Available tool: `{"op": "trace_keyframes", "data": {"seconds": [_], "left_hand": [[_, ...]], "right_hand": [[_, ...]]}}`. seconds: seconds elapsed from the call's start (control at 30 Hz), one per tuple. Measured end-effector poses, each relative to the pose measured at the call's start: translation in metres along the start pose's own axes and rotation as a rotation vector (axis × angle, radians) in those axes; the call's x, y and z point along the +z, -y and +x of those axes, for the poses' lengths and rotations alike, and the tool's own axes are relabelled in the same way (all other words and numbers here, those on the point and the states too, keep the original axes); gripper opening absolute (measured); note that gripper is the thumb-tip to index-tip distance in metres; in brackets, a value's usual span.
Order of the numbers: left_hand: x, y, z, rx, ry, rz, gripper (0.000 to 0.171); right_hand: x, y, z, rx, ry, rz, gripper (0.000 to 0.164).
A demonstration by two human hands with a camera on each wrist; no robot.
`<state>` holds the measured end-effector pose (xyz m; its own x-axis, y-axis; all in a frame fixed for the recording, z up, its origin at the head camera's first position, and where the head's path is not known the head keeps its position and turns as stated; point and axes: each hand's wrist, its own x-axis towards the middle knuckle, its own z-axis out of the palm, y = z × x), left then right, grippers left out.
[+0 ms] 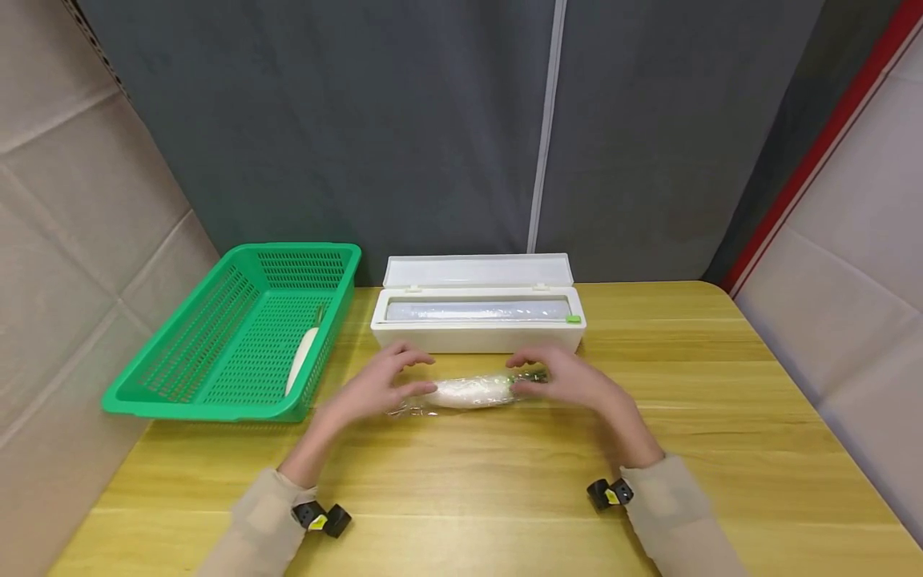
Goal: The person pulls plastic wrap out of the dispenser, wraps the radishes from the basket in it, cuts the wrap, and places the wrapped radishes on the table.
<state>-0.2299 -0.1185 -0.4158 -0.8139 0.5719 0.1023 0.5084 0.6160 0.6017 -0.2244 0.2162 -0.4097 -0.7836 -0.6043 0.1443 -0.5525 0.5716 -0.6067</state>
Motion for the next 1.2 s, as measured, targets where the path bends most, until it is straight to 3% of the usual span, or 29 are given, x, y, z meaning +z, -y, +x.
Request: {"op": "trace_keyframes", "data": {"seconds": [0.13, 0.27, 0.47, 0.63, 0.87, 1.2], "left_hand": [[0.007, -0.005, 0.008, -0.019, 0.063, 0.008, 0.058], [0.016, -0.010, 0.017, -0.003, 0.118, 0.040, 0.060], [0.022, -0.011, 0.023, 0.018, 0.137, 0.080, 0.044], [0.021, -0.007, 0.024, 0.026, 0.149, 0.058, 0.038], [0.013, 0.003, 0.021, 0.022, 0.166, 0.035, 0.041], [0.003, 0.016, 0.016, 0.000, 0.186, 0.015, 0.012]], "right_hand": [[0.009, 0.005, 0.008, 0.017, 0.075, -0.014, 0.045], [0.017, 0.011, 0.013, 0.016, 0.097, -0.058, 0.047], [0.021, 0.008, 0.017, 0.025, 0.093, -0.053, 0.040], [0.016, 0.003, 0.013, 0.092, 0.104, -0.024, 0.036], [0.006, -0.007, 0.007, 0.113, 0.141, -0.028, 0.039], [-0.006, -0.011, -0.001, 0.175, 0.196, -0.021, 0.045]]}}
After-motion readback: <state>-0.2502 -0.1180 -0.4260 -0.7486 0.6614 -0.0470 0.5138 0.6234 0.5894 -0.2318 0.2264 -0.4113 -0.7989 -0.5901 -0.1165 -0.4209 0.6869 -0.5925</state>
